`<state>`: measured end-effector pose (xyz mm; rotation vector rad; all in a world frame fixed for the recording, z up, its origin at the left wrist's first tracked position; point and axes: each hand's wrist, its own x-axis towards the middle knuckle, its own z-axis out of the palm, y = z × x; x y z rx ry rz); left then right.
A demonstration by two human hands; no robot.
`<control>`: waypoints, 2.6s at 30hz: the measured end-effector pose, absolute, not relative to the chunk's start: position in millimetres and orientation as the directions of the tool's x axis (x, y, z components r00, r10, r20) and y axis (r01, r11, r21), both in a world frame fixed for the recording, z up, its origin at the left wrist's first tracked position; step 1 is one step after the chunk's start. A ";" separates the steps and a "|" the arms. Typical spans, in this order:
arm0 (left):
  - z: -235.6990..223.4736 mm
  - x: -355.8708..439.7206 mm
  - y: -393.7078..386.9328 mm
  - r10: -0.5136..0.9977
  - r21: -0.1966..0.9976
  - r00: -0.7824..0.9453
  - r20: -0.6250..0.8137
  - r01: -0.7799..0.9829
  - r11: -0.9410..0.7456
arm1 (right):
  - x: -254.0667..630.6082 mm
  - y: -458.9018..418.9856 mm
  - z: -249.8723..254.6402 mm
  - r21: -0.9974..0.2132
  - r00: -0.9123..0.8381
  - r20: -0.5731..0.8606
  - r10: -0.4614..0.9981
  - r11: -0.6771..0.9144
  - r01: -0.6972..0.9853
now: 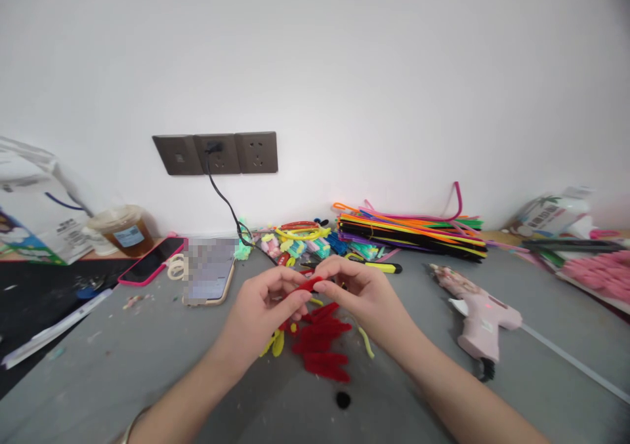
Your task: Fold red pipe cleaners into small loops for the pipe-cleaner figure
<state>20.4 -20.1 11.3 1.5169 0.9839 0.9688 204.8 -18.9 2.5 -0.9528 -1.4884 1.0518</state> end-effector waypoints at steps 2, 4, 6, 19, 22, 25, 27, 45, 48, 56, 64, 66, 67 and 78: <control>11.4 20.4 -17.9 0.945 0.986 0.309 0.107 0.088 -0.141 | 209.7 -16.2 4.2 -0.949 -0.163 0.257 0.953 0.281 0.146; 11.0 20.1 -16.4 0.947 0.985 0.299 0.117 0.085 -0.149 | 213.6 -14.8 5.9 -0.942 -0.207 0.220 0.953 0.263 0.210; 9.9 19.4 -15.4 0.942 0.984 0.310 0.126 0.085 -0.159 | 216.0 -14.7 7.1 -0.940 -0.262 0.195 0.945 0.256 0.225; 1.3 10.7 -6.1 0.896 0.824 0.355 0.265 0.399 -0.402 | 221.4 -10.4 -0.8 -0.592 -0.377 0.486 0.789 0.614 0.522; 6.9 5.8 -2.8 0.892 0.812 0.381 0.245 0.422 -0.403 | 230.5 -6.7 -2.3 -0.538 -0.430 0.426 0.796 0.605 0.587; 11.5 -5.3 7.6 0.920 0.794 0.311 0.239 0.483 -0.369 | 243.5 -0.4 -5.7 -0.480 -0.464 0.344 0.816 0.578 0.660; 10.9 -12.7 14.9 0.939 0.728 0.254 0.231 0.595 -0.340 | 249.3 3.5 -8.9 -0.447 -0.479 0.305 0.823 0.568 0.691; -11.5 -12.7 15.4 0.941 0.421 0.339 -0.013 0.855 -0.302 | 240.9 1.9 -15.6 -0.369 -0.524 0.159 0.837 0.543 0.754; -7.2 -17.6 18.9 0.952 0.410 0.302 0.042 0.864 -0.292 | 240.7 1.1 -12.7 -0.379 -0.527 0.172 0.832 0.549 0.745; 27.2 -23.0 16.5 0.918 0.910 0.396 0.009 0.377 -0.172 | 237.0 -4.9 2.2 -0.435 -0.396 0.396 0.829 0.549 0.714; 52.1 -38.2 12.5 0.953 0.766 0.248 0.175 -0.642 0.027 | 233.3 -8.9 1.4 -0.435 -0.401 0.344 0.849 0.522 0.734; 53.1 -38.7 16.0 0.969 0.634 0.146 0.200 -0.773 -0.014 | 232.6 -8.7 0.4 -0.457 -0.377 0.345 0.860 0.505 0.733; 51.4 -36.9 17.4 0.975 0.625 0.117 0.187 -0.780 -0.027 | 232.2 -8.8 0.2 -0.479 -0.358 0.348 0.866 0.493 0.726; 15.6 13.2 -15.3 0.870 0.971 0.476 0.129 0.117 -0.207 | 211.3 -27.0 9.1 -0.970 -0.480 0.161 0.862 0.228 0.085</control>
